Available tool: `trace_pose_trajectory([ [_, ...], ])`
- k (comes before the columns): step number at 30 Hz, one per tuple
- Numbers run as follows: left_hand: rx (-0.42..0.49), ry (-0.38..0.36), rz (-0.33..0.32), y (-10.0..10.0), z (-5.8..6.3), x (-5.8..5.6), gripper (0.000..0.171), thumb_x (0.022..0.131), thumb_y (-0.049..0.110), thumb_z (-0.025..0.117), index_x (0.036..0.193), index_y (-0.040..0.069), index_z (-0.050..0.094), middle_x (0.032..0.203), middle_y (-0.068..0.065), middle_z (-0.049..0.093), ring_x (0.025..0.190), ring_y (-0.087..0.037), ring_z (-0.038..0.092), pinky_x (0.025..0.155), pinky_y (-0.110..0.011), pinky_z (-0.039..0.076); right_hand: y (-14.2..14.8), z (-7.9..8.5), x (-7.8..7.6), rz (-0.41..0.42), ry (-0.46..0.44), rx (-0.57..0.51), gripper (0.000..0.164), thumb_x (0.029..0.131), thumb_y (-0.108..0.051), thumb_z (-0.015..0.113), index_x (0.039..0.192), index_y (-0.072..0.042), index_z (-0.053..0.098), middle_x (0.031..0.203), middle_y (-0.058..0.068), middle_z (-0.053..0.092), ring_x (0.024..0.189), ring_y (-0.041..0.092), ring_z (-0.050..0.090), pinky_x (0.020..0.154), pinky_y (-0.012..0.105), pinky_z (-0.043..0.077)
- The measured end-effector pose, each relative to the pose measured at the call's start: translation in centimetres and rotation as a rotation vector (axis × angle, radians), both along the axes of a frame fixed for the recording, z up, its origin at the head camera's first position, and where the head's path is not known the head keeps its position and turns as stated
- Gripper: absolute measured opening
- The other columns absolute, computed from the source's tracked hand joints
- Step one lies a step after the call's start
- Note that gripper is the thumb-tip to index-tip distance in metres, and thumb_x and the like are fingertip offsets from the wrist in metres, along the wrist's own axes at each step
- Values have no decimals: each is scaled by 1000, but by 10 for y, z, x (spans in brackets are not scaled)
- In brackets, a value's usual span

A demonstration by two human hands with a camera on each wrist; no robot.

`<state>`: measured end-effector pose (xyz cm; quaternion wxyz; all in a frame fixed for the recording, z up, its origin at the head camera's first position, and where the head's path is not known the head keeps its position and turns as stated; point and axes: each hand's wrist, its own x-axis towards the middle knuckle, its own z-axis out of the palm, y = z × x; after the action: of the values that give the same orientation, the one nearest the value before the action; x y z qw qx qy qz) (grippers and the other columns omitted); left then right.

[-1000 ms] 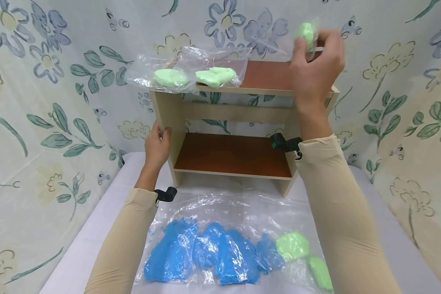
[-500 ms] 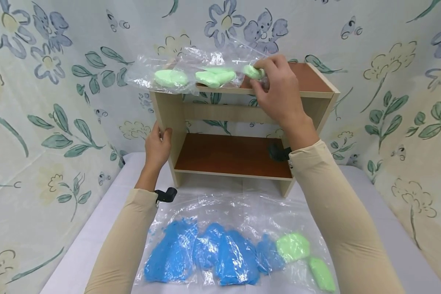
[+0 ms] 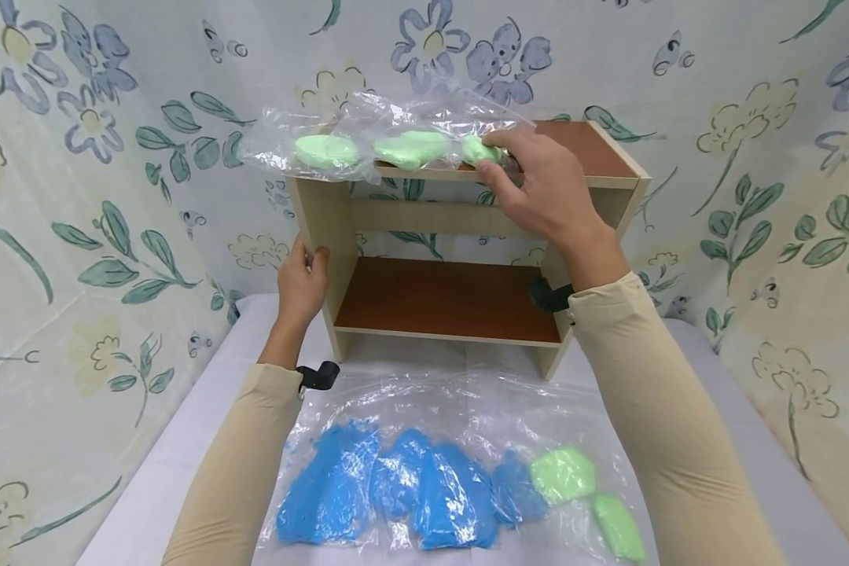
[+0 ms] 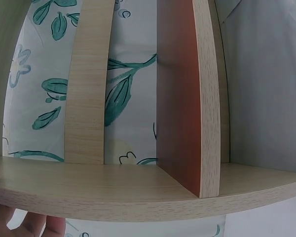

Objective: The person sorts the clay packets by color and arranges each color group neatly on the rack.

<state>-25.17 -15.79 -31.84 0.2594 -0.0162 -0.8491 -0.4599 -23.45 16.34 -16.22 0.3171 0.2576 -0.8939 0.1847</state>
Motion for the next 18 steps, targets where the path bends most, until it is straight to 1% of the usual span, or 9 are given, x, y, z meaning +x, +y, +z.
trace_pose_trajectory([
  [2,-2,-1,5,0,0,0,45,104,31,43,148,18,42,149,-15,52,133,-38,55,100,-57,53,0,0,0,-14,-10,2,46,100,-37,50,137,-11,58,108,16,67,95,28,54,84,44,45],
  [6,1,-2,4,0,0,-1,45,105,31,42,148,18,42,149,-15,51,134,-38,54,101,-57,53,-1,-1,1,-34,-12,6,45,100,-36,52,138,-13,57,107,15,67,98,28,53,85,45,45],
  [9,5,-6,-1,0,0,-1,45,105,31,43,148,18,41,150,-14,51,134,-38,53,102,-56,53,-1,-1,1,-43,-6,10,45,100,-36,52,138,-12,58,112,15,68,102,29,55,87,46,47],
  [13,4,1,-1,0,0,0,45,104,30,43,147,18,43,150,-14,51,134,-38,53,102,-57,52,0,-1,1,-45,-13,16,45,100,-36,51,138,-12,57,124,14,67,110,29,56,93,49,48],
  [15,1,8,0,-1,-1,-1,44,104,30,43,147,18,43,149,-15,51,135,-38,53,102,-57,52,0,-2,1,-32,-7,16,45,100,-35,52,138,-12,56,131,13,64,115,30,56,97,50,48],
  [18,2,6,3,-2,-2,-1,44,104,31,43,147,18,43,150,-14,51,135,-38,52,102,-56,52,3,-3,2,17,21,1,45,100,-32,54,139,-11,55,141,12,59,126,31,53,106,51,44],
])
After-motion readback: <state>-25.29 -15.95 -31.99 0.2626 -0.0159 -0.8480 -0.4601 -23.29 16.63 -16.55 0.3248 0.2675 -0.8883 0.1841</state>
